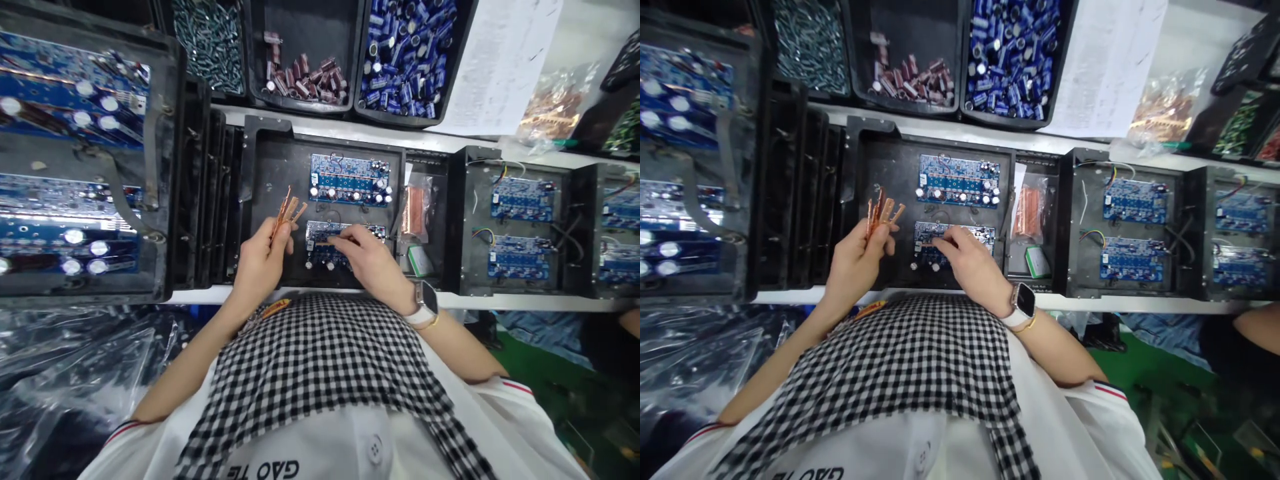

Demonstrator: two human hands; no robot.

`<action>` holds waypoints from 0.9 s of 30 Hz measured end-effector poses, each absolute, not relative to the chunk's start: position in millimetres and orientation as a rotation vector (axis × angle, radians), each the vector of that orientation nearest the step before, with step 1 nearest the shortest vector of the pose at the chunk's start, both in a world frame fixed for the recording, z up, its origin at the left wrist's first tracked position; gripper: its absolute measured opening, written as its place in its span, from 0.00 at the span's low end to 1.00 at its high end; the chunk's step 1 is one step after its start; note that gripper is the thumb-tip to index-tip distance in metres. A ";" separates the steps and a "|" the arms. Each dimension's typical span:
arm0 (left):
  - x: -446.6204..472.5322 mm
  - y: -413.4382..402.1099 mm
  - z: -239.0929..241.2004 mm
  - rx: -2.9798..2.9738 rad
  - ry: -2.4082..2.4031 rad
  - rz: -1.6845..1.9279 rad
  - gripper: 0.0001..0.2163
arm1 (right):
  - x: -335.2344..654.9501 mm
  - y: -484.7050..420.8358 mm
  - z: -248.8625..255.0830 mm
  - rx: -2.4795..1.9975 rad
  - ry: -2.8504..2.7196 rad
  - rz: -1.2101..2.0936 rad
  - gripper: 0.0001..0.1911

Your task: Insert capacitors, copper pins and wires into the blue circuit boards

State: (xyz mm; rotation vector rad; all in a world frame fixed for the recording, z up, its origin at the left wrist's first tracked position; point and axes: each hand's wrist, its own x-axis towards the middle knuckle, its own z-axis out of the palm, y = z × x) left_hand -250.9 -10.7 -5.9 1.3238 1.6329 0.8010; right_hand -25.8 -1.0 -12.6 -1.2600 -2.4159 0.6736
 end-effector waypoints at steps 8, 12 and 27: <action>-251.4 -9.0 -10.0 1.375 1.678 0.634 0.09 | -37.0 2.2 -32.5 -1.279 -2.590 0.309 0.14; -249.7 -9.2 -8.1 1.374 1.671 0.623 0.08 | -33.9 2.7 -36.1 -1.268 -2.591 0.329 0.14; -225.1 -25.3 14.8 0.910 1.201 0.769 0.13 | -45.2 -3.7 19.1 -1.167 -2.002 0.604 0.24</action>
